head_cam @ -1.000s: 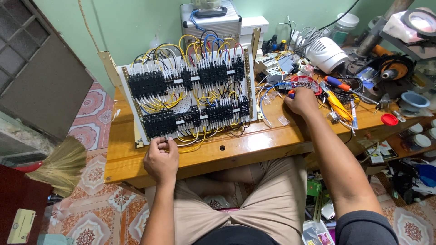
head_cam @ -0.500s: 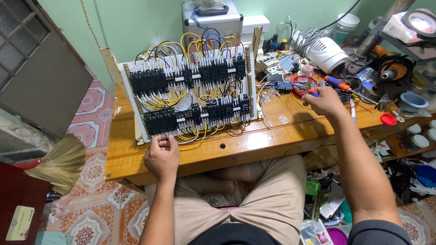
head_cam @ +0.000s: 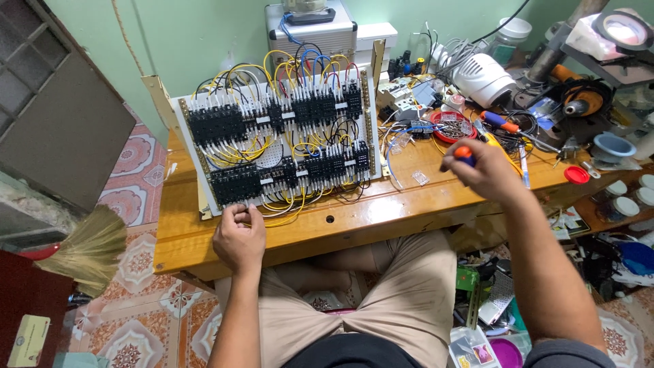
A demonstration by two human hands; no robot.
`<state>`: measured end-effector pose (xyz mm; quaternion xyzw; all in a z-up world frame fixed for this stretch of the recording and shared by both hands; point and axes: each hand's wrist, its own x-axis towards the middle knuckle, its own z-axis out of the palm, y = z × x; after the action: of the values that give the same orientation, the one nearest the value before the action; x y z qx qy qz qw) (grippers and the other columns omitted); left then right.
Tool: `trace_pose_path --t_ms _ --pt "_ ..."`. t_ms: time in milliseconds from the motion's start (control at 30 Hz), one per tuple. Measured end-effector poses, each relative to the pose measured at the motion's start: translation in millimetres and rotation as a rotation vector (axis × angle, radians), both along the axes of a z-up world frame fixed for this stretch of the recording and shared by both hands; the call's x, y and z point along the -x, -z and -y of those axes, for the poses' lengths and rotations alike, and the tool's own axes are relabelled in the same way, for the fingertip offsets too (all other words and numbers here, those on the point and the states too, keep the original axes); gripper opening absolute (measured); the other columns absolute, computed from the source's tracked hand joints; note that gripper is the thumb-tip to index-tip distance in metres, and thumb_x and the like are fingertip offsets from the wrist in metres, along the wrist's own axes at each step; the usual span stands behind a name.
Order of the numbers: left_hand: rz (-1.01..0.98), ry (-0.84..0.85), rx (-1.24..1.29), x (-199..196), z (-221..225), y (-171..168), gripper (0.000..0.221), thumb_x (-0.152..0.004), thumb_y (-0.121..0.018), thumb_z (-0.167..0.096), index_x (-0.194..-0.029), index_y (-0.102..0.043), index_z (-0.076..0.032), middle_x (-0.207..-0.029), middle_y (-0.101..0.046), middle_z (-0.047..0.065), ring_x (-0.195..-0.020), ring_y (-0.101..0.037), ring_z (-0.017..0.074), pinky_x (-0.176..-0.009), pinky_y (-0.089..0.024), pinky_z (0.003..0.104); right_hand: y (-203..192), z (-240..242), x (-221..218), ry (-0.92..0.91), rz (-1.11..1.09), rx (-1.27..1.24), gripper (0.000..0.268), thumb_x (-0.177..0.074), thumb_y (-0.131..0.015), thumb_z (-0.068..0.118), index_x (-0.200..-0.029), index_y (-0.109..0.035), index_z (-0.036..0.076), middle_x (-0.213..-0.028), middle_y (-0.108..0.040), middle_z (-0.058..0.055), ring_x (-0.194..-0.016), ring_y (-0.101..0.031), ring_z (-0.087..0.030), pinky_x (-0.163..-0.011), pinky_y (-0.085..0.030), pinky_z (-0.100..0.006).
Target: The person is wiring an electrical panel by inserting wires into terminals and tightening them with a screwdriver.
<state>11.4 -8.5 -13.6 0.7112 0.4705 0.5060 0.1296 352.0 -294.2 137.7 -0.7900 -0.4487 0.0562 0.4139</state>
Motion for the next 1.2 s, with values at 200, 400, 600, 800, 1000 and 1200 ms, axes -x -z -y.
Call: trace_pose_path --t_ms 200,400,600,800,1000,1200 --pt "0.043 0.018 -0.067 1 1 -1 0.011 -0.085 -0.078 -0.022 -0.090 -0.073 -0.013 -0.067 -0.068 0.011 -0.063 -0.069 0.0365 -0.061 -0.054 0.043 56 -13 26 -0.116 0.439 0.049 0.016 -0.090 -0.073 0.021 -0.105 -0.069 0.018 -0.092 -0.074 -0.011 -0.090 -0.073 -0.035 -0.080 -0.057 -0.047" --pt "0.137 0.031 -0.124 2 -1 10 0.011 -0.084 -0.079 -0.021 -0.092 -0.073 -0.017 -0.067 -0.070 0.002 -0.060 -0.068 0.0244 -0.062 -0.055 0.033 53 -26 71 -0.305 0.431 0.084 0.015 -0.091 -0.071 0.024 -0.103 -0.065 0.017 -0.088 -0.070 -0.010 -0.085 -0.072 -0.037 -0.075 -0.058 -0.050" --pt "0.290 0.580 -0.373 8 66 -46 0.017 -0.079 -0.079 -0.004 -0.092 -0.079 -0.014 -0.082 -0.076 0.002 -0.075 -0.073 0.0250 -0.078 -0.055 0.036 49 -49 110 -0.483 0.262 0.115 0.015 -0.093 -0.071 0.028 -0.100 -0.064 0.017 -0.082 -0.069 -0.012 -0.082 -0.072 -0.039 -0.072 -0.058 -0.050" --pt "0.017 0.898 -0.318 -10 109 -73 0.019 -0.095 -0.074 -0.018 -0.113 -0.076 -0.014 -0.091 -0.075 0.002 -0.090 -0.072 0.0248 -0.085 -0.050 0.038 45 -68 134 -0.611 0.128 0.069 0.018 -0.090 -0.077 0.026 -0.094 -0.064 0.015 -0.075 -0.067 -0.009 -0.076 -0.072 -0.038 -0.070 -0.057 -0.044" --pt "0.256 0.957 0.304 -4 111 -89 0.012 -0.096 -0.074 -0.020 -0.100 -0.081 -0.012 -0.086 -0.081 0.008 -0.083 -0.079 0.0303 -0.071 -0.060 0.035 40 -76 146 -0.523 -0.208 -0.098 0.010 -0.087 -0.079 0.014 -0.093 -0.073 0.008 -0.066 -0.067 -0.007 -0.060 -0.062 -0.018 -0.061 -0.052 -0.034" --pt "0.311 0.909 0.647 -7 112 -74 0.007 -0.090 -0.078 -0.014 -0.094 -0.083 -0.010 -0.067 -0.078 0.006 -0.062 -0.073 0.0101 -0.059 -0.057 0.024 48 -83 150 -0.475 -0.505 -0.218 0.015 -0.091 -0.074 0.007 -0.103 -0.073 0.000 -0.071 -0.070 -0.008 -0.050 -0.058 -0.011 -0.048 -0.051 -0.027"
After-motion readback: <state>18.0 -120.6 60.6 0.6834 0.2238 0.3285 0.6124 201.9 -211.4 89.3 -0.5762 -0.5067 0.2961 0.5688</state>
